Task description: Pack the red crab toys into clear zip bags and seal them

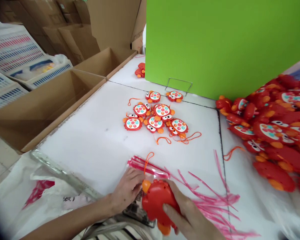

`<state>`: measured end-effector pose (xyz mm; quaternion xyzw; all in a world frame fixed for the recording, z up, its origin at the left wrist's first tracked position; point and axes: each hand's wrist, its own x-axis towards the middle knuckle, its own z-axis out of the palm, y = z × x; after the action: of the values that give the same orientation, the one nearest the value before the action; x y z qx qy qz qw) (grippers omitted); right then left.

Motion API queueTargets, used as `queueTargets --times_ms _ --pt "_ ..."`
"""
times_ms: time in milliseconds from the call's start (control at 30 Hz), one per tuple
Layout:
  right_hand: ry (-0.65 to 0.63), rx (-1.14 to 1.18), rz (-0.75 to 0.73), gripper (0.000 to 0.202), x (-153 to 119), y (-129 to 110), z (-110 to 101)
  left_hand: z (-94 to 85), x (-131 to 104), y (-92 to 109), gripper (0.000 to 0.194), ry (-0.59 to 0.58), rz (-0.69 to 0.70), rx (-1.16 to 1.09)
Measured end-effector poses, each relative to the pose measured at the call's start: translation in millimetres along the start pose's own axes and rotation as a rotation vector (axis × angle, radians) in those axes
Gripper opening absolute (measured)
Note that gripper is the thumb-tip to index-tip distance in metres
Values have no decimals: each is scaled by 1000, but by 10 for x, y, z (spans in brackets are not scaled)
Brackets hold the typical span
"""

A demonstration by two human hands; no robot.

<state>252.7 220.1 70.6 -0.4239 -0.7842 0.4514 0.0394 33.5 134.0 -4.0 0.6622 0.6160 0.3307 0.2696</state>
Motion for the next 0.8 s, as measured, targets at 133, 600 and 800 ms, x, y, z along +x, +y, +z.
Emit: queueTargets --times_ms 133,600,800 --pt "-97 281 60 50 -54 -9 -8 -4 33 20 19 1 38 85" --pt "229 -86 -132 45 269 -176 496 -115 -66 113 20 20 183 306" --pt "328 -147 -142 48 164 -68 492 -529 33 115 19 259 -83 -13"
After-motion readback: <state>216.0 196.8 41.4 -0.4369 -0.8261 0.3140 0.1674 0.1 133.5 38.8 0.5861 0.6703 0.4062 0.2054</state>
